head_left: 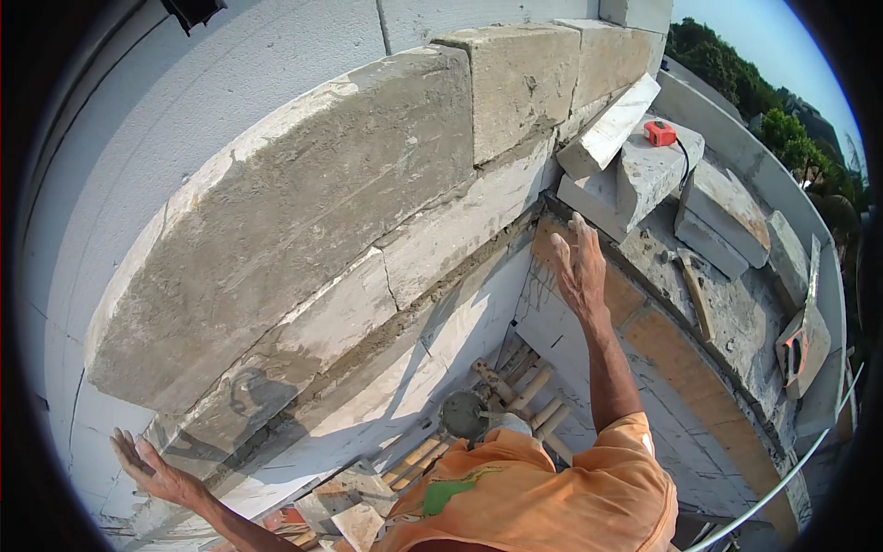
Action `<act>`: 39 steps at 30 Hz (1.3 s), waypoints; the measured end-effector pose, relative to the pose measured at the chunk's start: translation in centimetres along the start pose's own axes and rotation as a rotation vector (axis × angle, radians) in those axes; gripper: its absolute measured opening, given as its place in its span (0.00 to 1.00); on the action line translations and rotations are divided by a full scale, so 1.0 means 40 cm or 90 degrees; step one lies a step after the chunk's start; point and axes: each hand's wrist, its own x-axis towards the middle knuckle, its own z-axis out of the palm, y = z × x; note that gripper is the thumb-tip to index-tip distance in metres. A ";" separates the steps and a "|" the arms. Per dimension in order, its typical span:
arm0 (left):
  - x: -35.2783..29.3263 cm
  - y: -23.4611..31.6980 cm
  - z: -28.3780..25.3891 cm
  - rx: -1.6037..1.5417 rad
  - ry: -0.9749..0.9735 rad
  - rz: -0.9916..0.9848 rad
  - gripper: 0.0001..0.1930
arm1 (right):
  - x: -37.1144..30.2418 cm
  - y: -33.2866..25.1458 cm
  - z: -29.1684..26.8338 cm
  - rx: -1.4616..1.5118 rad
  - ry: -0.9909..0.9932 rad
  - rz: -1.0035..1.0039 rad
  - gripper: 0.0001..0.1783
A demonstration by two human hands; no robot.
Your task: The person applies mortar to the top of a concrete wall using a trowel and positions a large curved concrete block. They also handle a long PVC pipe and a handsaw while working from a bamboo scaffolding structure.
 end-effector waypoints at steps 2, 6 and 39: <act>0.022 0.032 0.046 0.000 0.001 -0.014 0.28 | 0.059 -0.018 -0.025 0.005 0.032 -0.047 0.29; 0.049 0.024 0.095 -0.052 -0.021 -0.043 0.29 | 0.167 -0.060 -0.030 0.029 0.074 -0.085 0.30; 0.195 -0.036 0.154 -0.293 -0.193 -0.248 0.36 | 0.607 -0.613 0.067 0.001 -0.193 -0.692 0.43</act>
